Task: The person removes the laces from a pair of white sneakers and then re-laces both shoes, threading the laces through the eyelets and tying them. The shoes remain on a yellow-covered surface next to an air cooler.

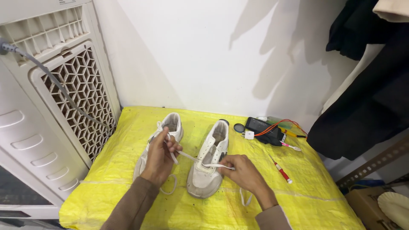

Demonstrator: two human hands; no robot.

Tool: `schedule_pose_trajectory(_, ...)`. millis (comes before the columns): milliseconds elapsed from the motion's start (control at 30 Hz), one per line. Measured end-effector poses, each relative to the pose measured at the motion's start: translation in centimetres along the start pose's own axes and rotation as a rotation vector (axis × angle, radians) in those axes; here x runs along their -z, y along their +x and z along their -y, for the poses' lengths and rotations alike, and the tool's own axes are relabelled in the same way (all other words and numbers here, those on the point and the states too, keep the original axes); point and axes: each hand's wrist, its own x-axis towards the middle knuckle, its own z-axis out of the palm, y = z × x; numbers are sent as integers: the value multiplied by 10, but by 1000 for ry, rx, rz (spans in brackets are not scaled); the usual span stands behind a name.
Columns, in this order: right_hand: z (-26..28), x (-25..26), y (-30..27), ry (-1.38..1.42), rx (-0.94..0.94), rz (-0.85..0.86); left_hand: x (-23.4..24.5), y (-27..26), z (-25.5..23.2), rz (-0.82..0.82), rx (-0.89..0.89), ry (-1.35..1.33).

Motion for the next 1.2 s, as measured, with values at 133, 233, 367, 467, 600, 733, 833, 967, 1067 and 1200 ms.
schedule_pose_trajectory(133, 6, -2, 1, -75, 42, -16, -15, -4, -20, 27, -259, 846)
schedule_pose_trajectory(233, 3, 11, -3, 56, 44, 13, -30, -16, -31, 103, -552, 1706)
schedule_pose_trajectory(367, 1, 35, -9, 509, -39, 84, -45, -33, -13, 509, -834, 1695)
schedule_pose_trajectory(467, 2, 43, -10, 672, 4, 107, -52, -40, 21, 746, -720, 1464)
schedule_pose_trajectory(600, -8, 39, -10, 672, 56, 72, -47, -19, 40, 630, -91, 1348)
schedule_pose_trajectory(733, -27, 27, -16, 393, -52, 83, -23, 3, 18, 395, -153, 1089)
schedule_pose_trajectory(833, -28, 21, -17, 26, -103, 3, -20, 3, -1, 142, -202, 1063)
schedule_pose_trajectory(967, 2, 14, -7, 58, 42, -127, -33, -27, -12, 226, -898, 1384)
schedule_pose_trajectory(1067, 29, 13, 8, 182, 156, -92, -57, -35, -2, 643, -920, 1304)
schedule_pose_trajectory(1200, 40, 18, 23, 529, 302, -22, -59, -21, 1, 566, -232, 1293)
